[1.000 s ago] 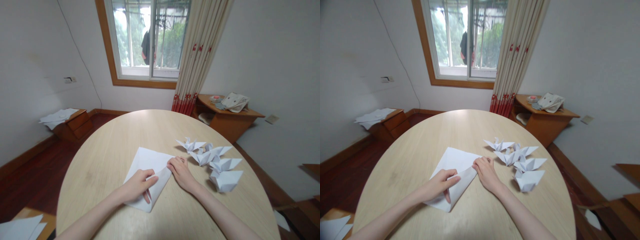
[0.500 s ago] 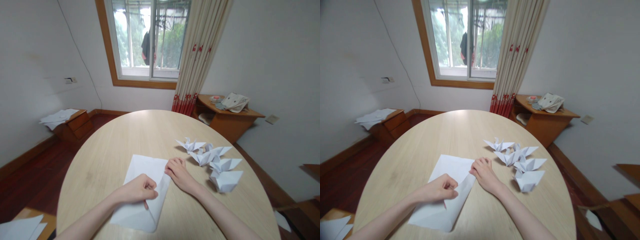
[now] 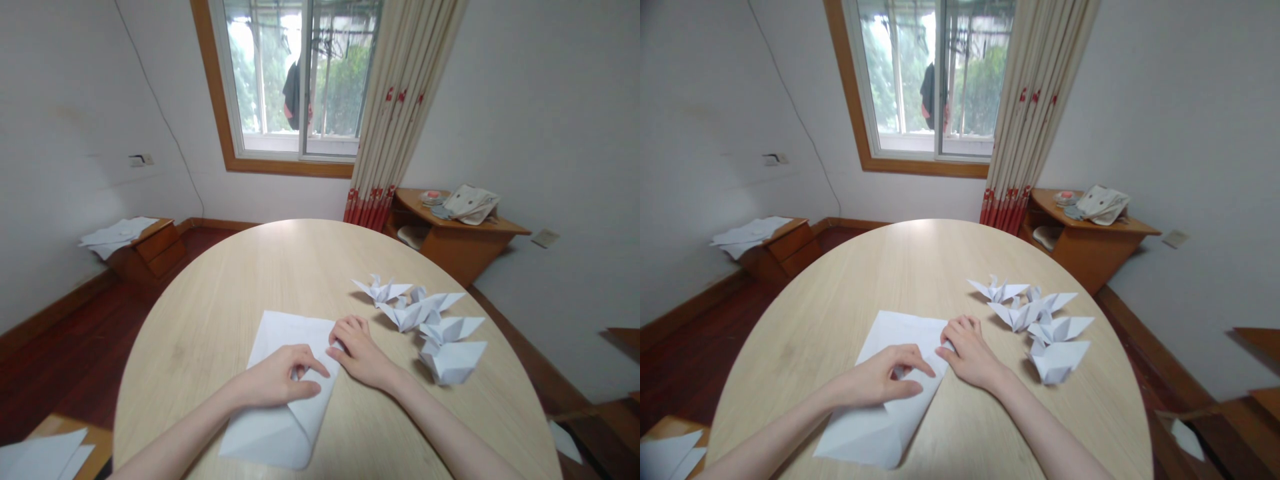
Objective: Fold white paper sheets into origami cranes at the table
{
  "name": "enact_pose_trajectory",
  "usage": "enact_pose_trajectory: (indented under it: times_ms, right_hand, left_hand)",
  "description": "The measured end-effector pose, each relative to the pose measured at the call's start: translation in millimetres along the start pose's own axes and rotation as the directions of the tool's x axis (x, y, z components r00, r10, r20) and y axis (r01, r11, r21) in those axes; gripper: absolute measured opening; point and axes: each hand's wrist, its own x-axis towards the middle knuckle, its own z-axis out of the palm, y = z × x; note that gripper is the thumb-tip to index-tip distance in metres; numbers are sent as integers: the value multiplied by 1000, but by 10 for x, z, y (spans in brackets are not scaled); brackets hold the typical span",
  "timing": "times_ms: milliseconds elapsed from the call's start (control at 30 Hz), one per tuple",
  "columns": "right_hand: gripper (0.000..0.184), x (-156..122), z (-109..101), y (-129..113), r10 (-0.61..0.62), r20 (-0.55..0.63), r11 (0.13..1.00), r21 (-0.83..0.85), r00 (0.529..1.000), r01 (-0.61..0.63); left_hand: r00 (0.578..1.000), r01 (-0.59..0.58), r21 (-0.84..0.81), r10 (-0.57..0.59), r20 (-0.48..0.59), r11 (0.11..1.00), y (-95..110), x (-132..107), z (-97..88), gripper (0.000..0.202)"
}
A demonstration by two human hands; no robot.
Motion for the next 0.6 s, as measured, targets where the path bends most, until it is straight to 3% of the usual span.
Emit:
enact_pose_trajectory:
  times_ms: [67, 200, 267, 400, 600]
  right_hand:
    - [12, -4, 2, -9, -16, 5, 1000, 11, 1000, 16]
    - [16, -14, 0, -60, -49, 31, 998, 47, 998, 48]
    - [16, -18, -4, -88, -57, 46, 997, 62, 997, 54]
    - [17, -21, -9, -115, -66, 63, 996, 65, 996, 61]
    - [17, -30, -13, -115, -55, 62, 997, 63, 997, 51]
  left_hand:
    - [1000, -10, -27, 10, -8, 1000, -34, 18, 0, 20]
    - [999, 36, -102, -34, 26, 994, -115, 44, 13, 48]
    - [996, 84, -123, -83, 17, 989, -153, 50, 27, 50]
    - [985, 167, -90, -170, -29, 982, -196, 54, 50, 25]
    - [954, 263, -53, -268, -131, 963, -170, 76, 66, 19]
